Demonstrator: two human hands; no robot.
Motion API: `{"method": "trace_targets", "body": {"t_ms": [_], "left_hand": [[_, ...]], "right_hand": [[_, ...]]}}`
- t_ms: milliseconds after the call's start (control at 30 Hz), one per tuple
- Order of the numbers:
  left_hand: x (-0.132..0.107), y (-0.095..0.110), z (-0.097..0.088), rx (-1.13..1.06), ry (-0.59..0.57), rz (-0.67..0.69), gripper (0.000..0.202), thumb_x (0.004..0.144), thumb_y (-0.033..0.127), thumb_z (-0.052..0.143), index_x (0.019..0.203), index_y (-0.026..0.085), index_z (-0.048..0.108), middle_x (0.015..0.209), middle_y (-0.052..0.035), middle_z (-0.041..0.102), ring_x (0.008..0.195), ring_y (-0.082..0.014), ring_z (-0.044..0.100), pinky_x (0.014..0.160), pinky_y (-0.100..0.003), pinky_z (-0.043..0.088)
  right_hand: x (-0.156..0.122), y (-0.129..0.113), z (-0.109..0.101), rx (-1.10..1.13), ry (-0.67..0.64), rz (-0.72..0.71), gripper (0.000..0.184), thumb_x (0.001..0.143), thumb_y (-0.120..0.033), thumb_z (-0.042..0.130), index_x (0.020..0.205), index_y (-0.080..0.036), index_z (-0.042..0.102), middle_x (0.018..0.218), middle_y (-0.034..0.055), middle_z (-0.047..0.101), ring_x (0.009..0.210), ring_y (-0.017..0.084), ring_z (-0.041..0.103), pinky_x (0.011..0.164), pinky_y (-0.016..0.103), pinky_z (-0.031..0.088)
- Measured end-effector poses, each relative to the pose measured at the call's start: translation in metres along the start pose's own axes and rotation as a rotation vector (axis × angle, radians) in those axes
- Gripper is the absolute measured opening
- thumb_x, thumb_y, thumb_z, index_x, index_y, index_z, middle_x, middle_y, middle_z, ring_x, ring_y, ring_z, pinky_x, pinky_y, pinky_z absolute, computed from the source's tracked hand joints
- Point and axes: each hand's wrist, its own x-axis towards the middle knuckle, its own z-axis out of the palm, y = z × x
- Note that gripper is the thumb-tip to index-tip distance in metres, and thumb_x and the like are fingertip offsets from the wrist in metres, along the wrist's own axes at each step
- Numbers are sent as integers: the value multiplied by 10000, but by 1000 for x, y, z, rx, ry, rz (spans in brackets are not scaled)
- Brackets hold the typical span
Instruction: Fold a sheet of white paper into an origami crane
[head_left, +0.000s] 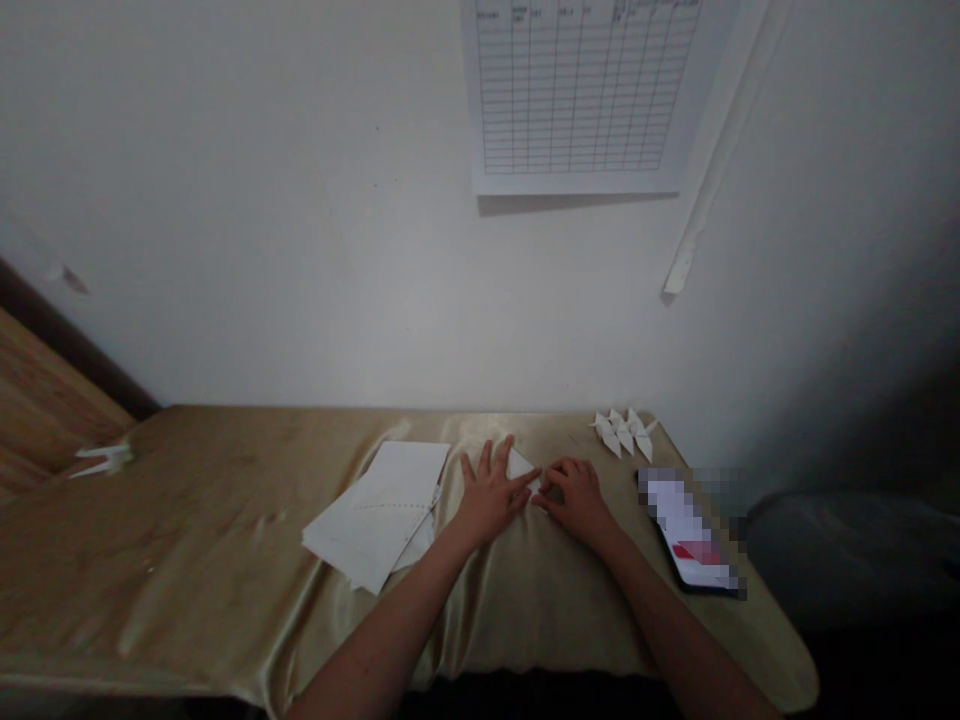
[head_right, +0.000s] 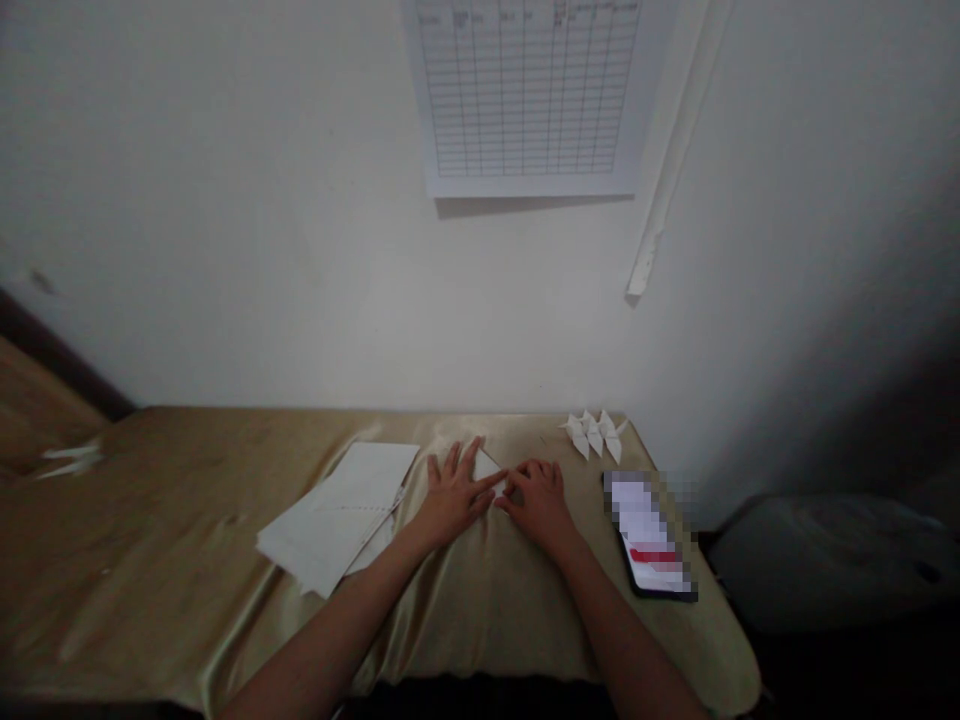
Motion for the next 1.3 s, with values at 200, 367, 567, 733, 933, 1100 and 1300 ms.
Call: {"method": "trace_targets", "body": {"t_ms": [200,367,567,733,933,1100,1300], "left_hand": [[0,4,0,-7,-56,-64,464,928,637,454,1389,588,421,1673,65,93,1503,-444,96,1103,-769,43],[2,4,0,-18,-72,-118,514,894,699,447,1393,582,424,1669,48,134,1501,-453,107,1107,-764,29],[5,0,2,-29,-67,-168,541,873,736,431,1390,576,441,1660,40,173,1503,-456,87,1105,-764,-9],[5,0,1,-28,-79,-193,524,903,721,380,1401,567,434,1654,44,199,1510,-434,81,1119,-746,-15],[6,0,3,-30,-80,-182,511,922,709,343,1413,580,400,1649,42,219,1512,-423,98,1115,-750,-9],[13,-6,3,-12,-83,-236,534,912,718,346,1429,584,364,1641,27,248,1477,-498,143,1066,-802,-1],[19,-16,3,20,-63,-271,566,911,726,324,1451,557,348,1641,16,251,1485,-487,124,1068,-799,1]], "right_hand": [[0,1,0,-14,-3,-6,195,837,-458,693,866,-265,684,1073,43,610,1110,242,493,1058,460,284],[-1,1,0,-25,-1,-9,201,850,-464,677,867,-264,680,1074,42,608,1112,240,489,1070,461,271],[0,1,0,-27,-22,-4,191,831,-452,703,873,-267,684,1080,39,611,1126,249,488,1053,460,288],[0,0,1,-49,-7,-2,195,836,-452,699,891,-266,686,1084,47,613,1118,254,492,1047,459,296],[0,-1,0,-46,-11,-3,183,842,-438,697,889,-262,686,1086,47,616,1125,255,491,1050,461,292],[1,-1,-1,-44,-17,1,178,834,-432,708,878,-261,687,1087,42,613,1122,247,490,1056,459,279],[0,-2,-3,-24,-15,-1,161,829,-416,714,878,-264,686,1095,35,610,1124,245,481,1045,449,283]]}}
